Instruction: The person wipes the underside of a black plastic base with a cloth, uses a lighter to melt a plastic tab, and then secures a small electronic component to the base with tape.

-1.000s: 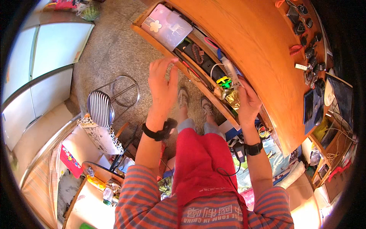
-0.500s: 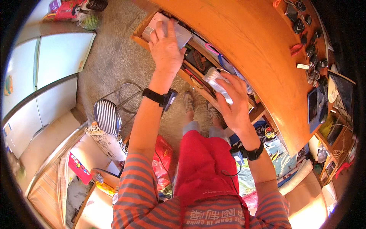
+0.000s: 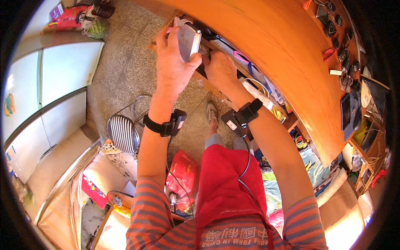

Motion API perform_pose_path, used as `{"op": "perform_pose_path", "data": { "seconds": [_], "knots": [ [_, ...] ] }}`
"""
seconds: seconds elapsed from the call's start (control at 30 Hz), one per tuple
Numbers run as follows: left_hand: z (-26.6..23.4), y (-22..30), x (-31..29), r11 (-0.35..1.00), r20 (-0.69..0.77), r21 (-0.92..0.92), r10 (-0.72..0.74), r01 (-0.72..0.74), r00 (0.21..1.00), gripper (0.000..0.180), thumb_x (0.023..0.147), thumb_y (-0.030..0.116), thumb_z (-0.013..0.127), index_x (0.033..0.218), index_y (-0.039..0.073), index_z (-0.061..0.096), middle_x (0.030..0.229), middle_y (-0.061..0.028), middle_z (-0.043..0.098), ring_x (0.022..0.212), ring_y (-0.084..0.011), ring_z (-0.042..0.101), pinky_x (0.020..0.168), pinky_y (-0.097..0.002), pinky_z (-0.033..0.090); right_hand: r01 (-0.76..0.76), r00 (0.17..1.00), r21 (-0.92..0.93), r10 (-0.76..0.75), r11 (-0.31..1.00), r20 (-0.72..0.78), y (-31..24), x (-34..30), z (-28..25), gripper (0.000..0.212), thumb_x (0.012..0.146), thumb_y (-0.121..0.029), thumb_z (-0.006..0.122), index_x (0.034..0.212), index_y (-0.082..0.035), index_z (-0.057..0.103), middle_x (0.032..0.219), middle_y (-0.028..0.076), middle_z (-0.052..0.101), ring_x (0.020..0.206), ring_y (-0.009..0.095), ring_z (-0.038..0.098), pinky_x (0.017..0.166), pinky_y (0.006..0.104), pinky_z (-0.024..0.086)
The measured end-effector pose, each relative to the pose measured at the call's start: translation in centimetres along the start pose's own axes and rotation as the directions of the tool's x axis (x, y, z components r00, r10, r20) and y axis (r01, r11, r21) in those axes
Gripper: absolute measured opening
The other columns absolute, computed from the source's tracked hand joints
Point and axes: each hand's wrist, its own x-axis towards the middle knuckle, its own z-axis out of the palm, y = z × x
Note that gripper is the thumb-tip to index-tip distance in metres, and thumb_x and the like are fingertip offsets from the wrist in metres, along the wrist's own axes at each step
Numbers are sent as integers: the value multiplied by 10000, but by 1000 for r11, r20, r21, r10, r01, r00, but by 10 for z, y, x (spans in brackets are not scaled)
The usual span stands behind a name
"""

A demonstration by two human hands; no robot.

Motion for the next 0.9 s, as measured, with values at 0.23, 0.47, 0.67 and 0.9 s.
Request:
{"op": "perform_pose_path", "data": {
  "seconds": [0.23, 0.47, 0.67, 0.9],
  "knots": [
    [0, -4, -5, 998, -15, -58, -6, 5, 1000, 751, 753, 148, 868, 1424, 42, 550, 1488, -220, 463, 1298, -396, 569, 1035, -441, 553, -73, 989, -55, 66, 996, -129, -17, 5, 4, 288, 927, -301, 701, 993, -37, 795, 992, 254, 750, 976, 455, 720, 874, 529, 578],
    [6, -2, -7, 998, -62, -64, -1, -3, 998, 750, 746, 166, 873, 1418, 30, 567, 1489, -202, 483, 1259, -426, 601, 1035, -450, 550, -115, 966, 462, 207, 880, -154, -11, 8, 12, 237, 956, -173, 703, 1027, 31, 799, 736, 145, 752, 559, 202, 701, 537, 333, 571],
    [15, 5, -14, 1000, -70, 28, -12, 14, 998, 749, 772, 160, 876, 1435, 30, 552, 1510, -206, 477, 1258, -426, 610, 1020, -461, 559, -182, 953, 611, 292, 771, -84, -5, -43, -44, 288, 984, -228, 719, 986, 51, 794, 668, 112, 746, 462, 148, 659, 479, 301, 546],
    [32, 8, -39, 994, -39, 79, -68, 70, 997, 681, 814, 72, 832, 1421, 25, 528, 1501, -214, 463, 1355, -424, 519, 1045, -471, 555, -166, 972, 630, 233, 758, -24, 35, -62, -58, 264, 1000, -206, 701, 1031, 40, 793, 722, 106, 761, 470, 135, 647, 455, 259, 498]
  ]
}}
